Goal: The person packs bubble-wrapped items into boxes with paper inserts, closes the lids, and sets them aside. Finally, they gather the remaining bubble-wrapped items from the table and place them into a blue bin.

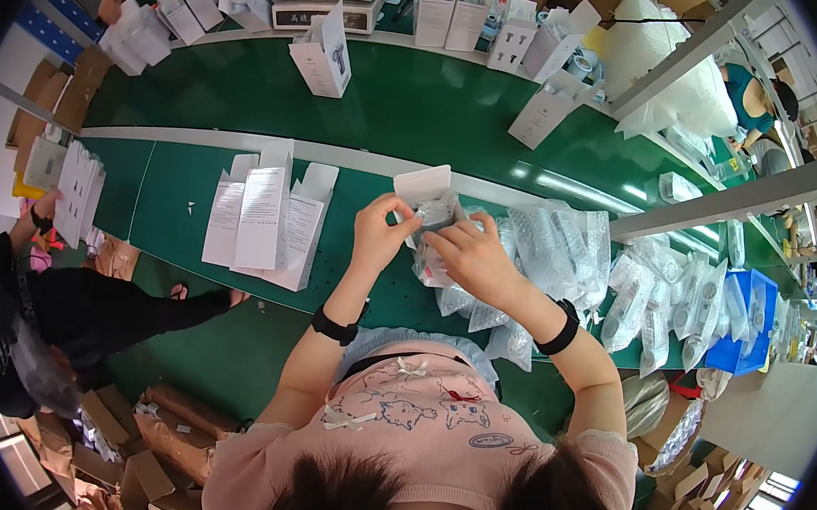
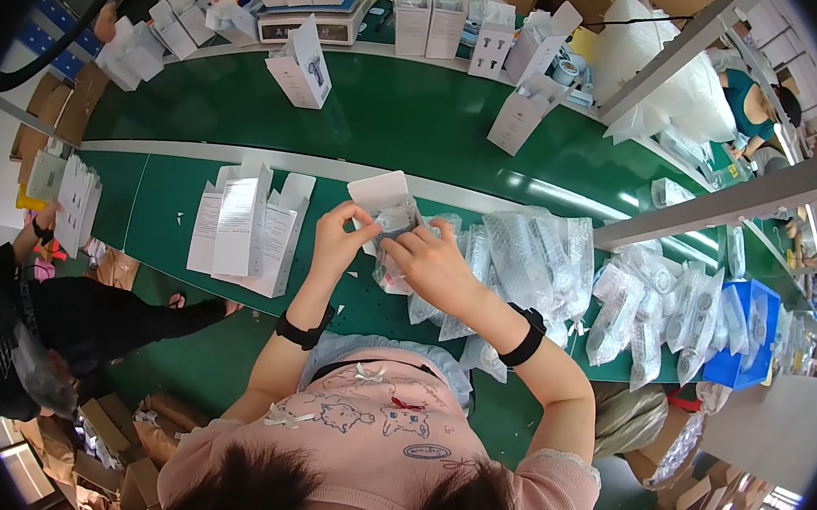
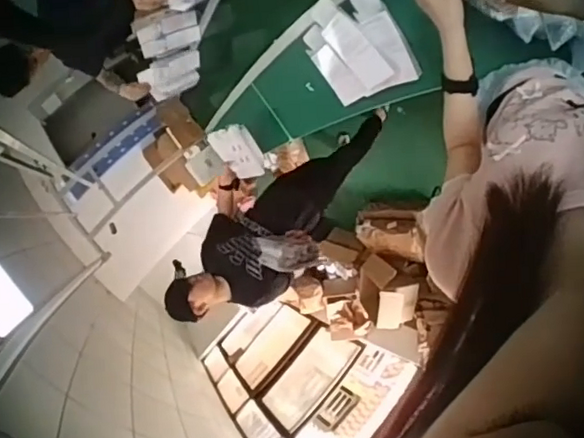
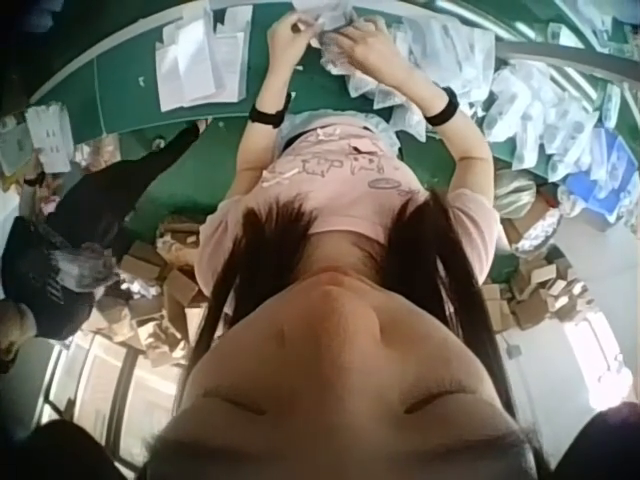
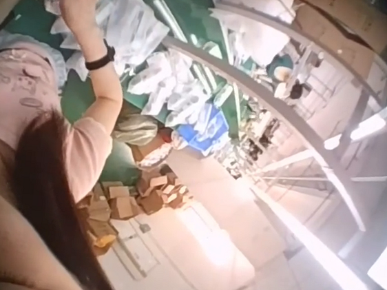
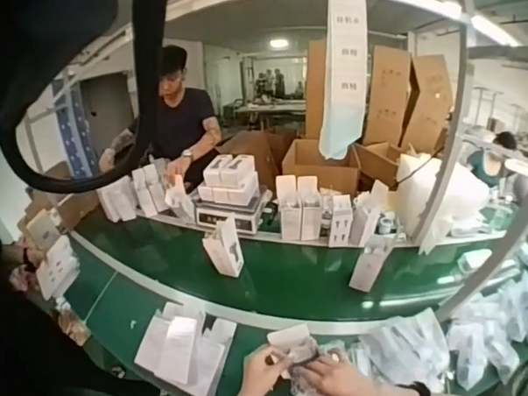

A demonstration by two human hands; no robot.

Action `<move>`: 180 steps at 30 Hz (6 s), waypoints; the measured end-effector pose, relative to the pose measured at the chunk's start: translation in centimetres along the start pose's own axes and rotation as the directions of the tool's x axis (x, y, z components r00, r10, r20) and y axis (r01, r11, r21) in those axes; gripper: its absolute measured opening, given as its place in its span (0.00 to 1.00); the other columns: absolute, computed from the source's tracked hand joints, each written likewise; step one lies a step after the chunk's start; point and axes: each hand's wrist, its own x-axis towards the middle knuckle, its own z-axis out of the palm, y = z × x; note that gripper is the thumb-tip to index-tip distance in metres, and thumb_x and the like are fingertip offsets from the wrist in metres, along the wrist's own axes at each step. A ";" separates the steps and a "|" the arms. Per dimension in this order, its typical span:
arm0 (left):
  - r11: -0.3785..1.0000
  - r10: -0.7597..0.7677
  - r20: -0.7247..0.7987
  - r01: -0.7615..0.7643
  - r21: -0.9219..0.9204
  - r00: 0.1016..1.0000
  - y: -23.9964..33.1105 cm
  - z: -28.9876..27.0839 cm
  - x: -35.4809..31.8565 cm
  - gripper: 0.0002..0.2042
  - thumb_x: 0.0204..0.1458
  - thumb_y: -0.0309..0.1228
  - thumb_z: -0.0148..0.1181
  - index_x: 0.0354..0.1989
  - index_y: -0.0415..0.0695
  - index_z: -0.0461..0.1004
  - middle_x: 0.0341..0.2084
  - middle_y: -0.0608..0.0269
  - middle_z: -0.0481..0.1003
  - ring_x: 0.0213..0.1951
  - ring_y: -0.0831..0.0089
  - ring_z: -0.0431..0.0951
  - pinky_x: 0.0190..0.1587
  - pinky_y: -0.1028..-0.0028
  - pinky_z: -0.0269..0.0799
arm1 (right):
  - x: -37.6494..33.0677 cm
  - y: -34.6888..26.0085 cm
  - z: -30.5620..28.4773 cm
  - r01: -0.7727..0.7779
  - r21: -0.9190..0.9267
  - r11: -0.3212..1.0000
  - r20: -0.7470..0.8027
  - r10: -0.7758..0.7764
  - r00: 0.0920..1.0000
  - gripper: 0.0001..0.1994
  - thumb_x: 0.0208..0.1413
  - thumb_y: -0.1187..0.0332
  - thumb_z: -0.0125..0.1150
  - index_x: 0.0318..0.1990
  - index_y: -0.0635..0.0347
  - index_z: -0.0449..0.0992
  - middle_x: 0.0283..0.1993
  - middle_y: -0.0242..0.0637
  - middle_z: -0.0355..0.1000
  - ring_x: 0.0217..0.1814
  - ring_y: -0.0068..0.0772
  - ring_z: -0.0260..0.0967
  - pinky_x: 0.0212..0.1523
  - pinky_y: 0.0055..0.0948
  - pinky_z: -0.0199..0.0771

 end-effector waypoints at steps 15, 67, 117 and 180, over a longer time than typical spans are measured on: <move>0.999 0.037 -0.049 -0.039 -0.029 0.998 -1.5 -0.1 -0.2 0.05 0.33 0.21 0.56 0.19 0.38 0.66 0.22 0.61 0.69 0.25 0.69 0.71 0.25 0.77 0.65 | 2.3 -0.9 -0.1 0.068 0.016 0.998 -0.215 -0.063 0.975 0.20 0.36 0.76 0.56 0.43 0.58 0.69 0.40 0.38 0.64 0.39 0.40 0.63 0.44 0.42 0.61; 0.616 0.356 -0.283 0.004 0.788 0.891 -2.0 -9.5 -1.0 0.38 0.32 0.40 0.66 0.54 0.44 0.55 0.56 0.45 0.49 0.58 0.49 0.46 0.54 0.49 0.44 | -0.1 2.9 0.7 0.005 0.207 0.978 -0.224 0.042 0.974 0.37 0.32 0.61 0.67 0.52 0.62 0.57 0.53 0.41 0.58 0.60 0.42 0.48 0.60 0.42 0.42; 0.952 0.212 0.097 -0.228 0.202 0.972 -1.1 4.0 2.3 0.35 0.20 0.29 0.73 0.40 0.46 0.56 0.47 0.47 0.55 0.47 0.51 0.60 0.48 0.61 0.59 | -3.9 21.0 -6.9 0.030 0.965 0.260 -0.251 0.891 0.379 0.26 0.33 0.76 0.55 0.47 0.64 0.61 0.38 0.37 0.66 0.38 0.35 0.66 0.44 0.31 0.65; 0.985 0.084 -0.033 -0.078 0.152 0.996 -0.3 -1.1 -1.0 0.07 0.28 0.22 0.62 0.20 0.38 0.72 0.26 0.59 0.69 0.31 0.65 0.72 0.33 0.74 0.65 | 0.9 -0.7 0.9 0.087 -0.153 0.984 -0.054 -0.096 0.994 0.15 0.33 0.61 0.62 0.30 0.57 0.71 0.35 0.33 0.63 0.48 0.36 0.57 0.55 0.55 0.45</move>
